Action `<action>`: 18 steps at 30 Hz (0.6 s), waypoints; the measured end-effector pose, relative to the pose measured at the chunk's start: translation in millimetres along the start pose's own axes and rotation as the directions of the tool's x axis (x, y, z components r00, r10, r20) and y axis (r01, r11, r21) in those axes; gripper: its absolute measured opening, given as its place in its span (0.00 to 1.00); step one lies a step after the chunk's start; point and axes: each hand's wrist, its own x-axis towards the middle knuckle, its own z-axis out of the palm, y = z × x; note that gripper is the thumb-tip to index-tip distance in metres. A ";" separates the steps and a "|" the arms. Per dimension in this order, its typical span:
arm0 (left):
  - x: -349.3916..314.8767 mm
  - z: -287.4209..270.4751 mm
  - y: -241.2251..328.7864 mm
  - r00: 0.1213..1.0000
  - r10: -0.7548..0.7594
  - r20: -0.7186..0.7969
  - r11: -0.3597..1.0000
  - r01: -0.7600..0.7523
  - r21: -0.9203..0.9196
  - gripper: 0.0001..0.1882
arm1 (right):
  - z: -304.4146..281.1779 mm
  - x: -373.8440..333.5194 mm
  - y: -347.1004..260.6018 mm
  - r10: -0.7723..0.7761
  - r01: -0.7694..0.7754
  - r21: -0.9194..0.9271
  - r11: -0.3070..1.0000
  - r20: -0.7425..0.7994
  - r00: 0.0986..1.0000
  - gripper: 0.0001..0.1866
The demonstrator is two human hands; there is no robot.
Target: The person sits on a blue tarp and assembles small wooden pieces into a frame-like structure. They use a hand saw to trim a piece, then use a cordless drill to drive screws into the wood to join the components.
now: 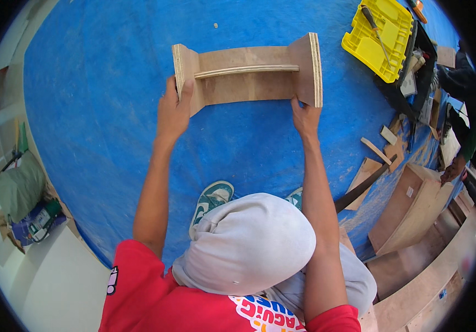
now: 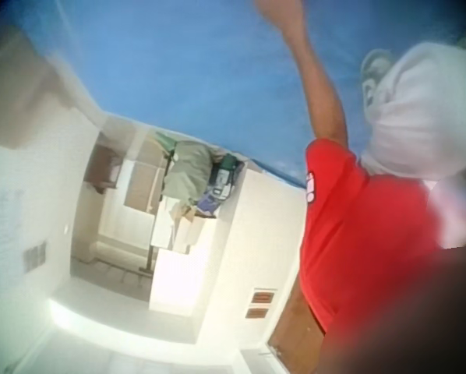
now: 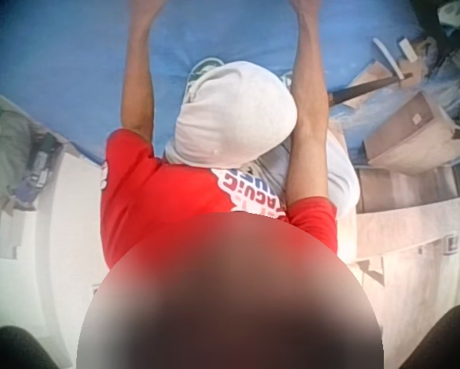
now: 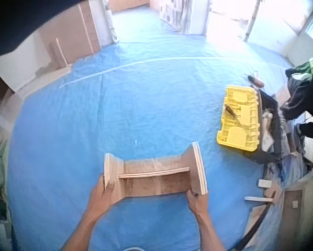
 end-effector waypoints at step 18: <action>-23.7 72.5 -129.2 0.929 0.249 -0.275 0.946 -0.173 0.273 0.30 | -49.2 5.9 -17.7 0.121 -0.049 -0.266 0.963 0.264 0.957 0.29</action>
